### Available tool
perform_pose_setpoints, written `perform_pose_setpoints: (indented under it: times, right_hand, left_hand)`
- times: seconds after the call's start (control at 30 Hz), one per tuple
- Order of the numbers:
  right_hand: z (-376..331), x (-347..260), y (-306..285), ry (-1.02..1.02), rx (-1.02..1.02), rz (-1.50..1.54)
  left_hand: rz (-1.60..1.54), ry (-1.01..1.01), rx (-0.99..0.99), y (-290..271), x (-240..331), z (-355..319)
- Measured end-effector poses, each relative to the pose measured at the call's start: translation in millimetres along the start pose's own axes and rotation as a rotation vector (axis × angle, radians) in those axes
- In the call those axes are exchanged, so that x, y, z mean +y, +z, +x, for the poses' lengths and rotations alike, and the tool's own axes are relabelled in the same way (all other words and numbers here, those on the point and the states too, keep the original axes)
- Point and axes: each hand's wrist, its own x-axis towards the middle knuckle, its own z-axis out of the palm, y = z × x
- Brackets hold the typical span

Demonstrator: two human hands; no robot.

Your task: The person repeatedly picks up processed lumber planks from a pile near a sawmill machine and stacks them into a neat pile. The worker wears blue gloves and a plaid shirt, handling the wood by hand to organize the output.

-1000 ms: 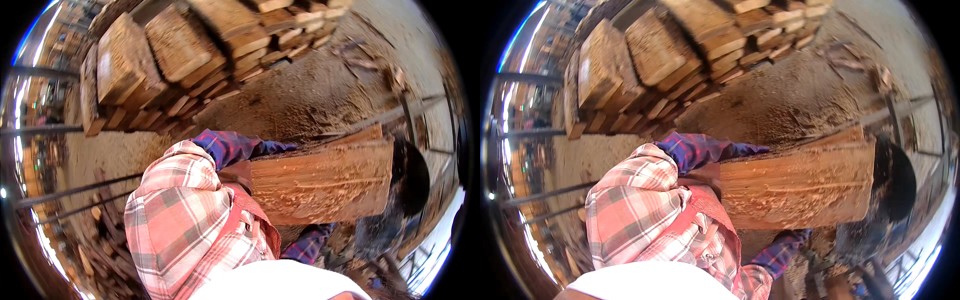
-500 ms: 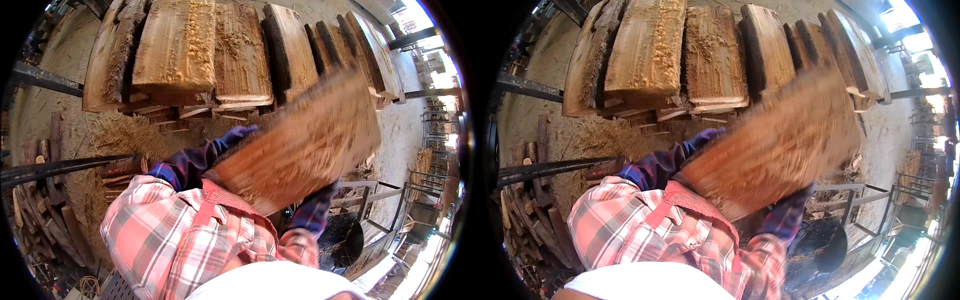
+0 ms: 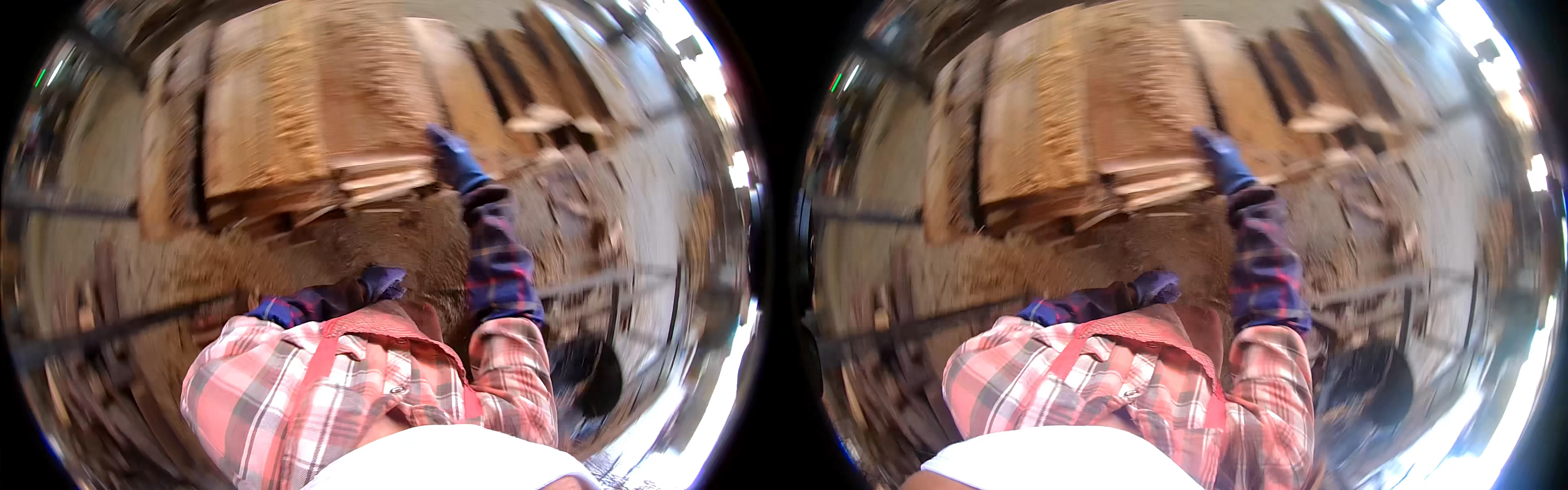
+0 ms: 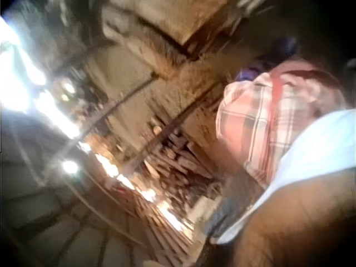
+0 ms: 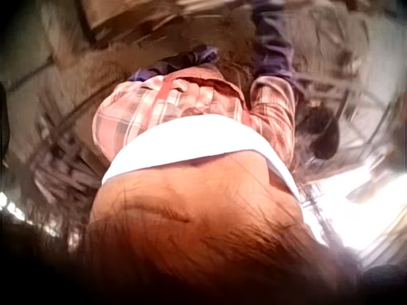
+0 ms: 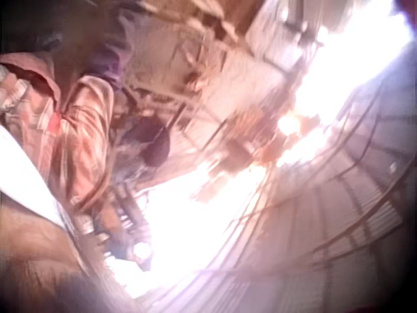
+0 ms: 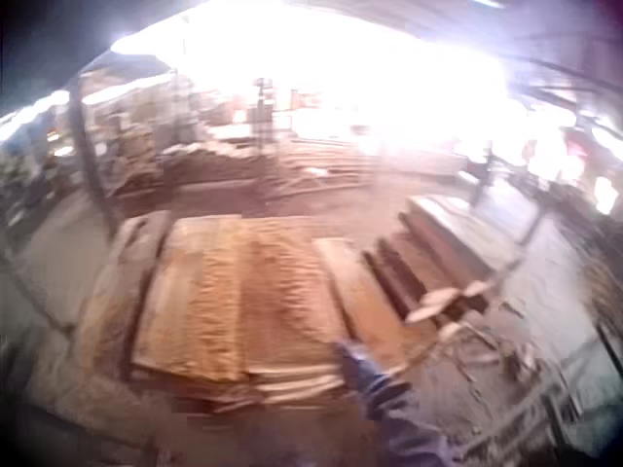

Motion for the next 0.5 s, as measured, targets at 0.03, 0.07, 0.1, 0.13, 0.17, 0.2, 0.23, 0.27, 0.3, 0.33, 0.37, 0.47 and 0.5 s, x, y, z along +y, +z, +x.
perform_pose_setpoints:
  times: [0.03, 0.07, 0.1, 0.13, 0.17, 0.2, 0.23, 0.27, 0.3, 0.33, 0.37, 0.47, 0.5]
  right_hand:
    - [-13, 13, -7, -0.009, 0.025, 0.025]
    - [-37, 37, -14, -0.044, 0.12, 0.147]
    - [-69, 62, -25, -0.078, 0.094, 0.127]
    - [-106, 90, -37, 0.02, 0.108, 0.214]
    - [-144, 122, -47, -0.208, 0.102, 0.101]
    - [-192, 156, -59, -0.172, 0.277, -0.094]
    - [-238, 191, -65, -0.185, 0.378, -0.325]
    - [-287, 226, -72, -0.073, 0.484, -0.151]
    - [-343, 263, -74, 0.011, 0.555, -0.044]
    - [-392, 299, -70, -0.002, 0.691, 0.004]
    - [-440, 331, -65, 0.136, 0.807, 0.011]
    - [-546, 421, -24, -0.056, 1.018, 0.318]
    - [-568, 447, -7, -0.011, 1.143, 0.346]
  left_hand:
    - [-0.071, -0.112, -0.103, 7, 0, 14]
    - [-0.144, -0.22, -0.24, 16, 2, 31]
    - [-0.249, -0.157, -0.526, 10, 8, 46]
    - [-0.003, -0.198, -0.417, 11, 15, 64]
    - [0.212, -0.158, -0.322, 10, 21, 83]
    - [0.306, -0.178, -0.218, 7, 26, 100]
    - [0.383, -0.141, -0.203, 3, 30, 115]
    - [0.525, -0.123, -0.18, 0, 32, 131]
    - [0.656, -0.135, -0.103, 2, 30, 144]
    - [0.746, -0.165, -0.079, 1, 25, 155]
    - [0.824, -0.155, -0.094, 9, 17, 165]
    - [0.862, -0.44, -0.013, 50, -27, 176]
    - [1.643, 0.021, -0.277, 72, -47, 172]
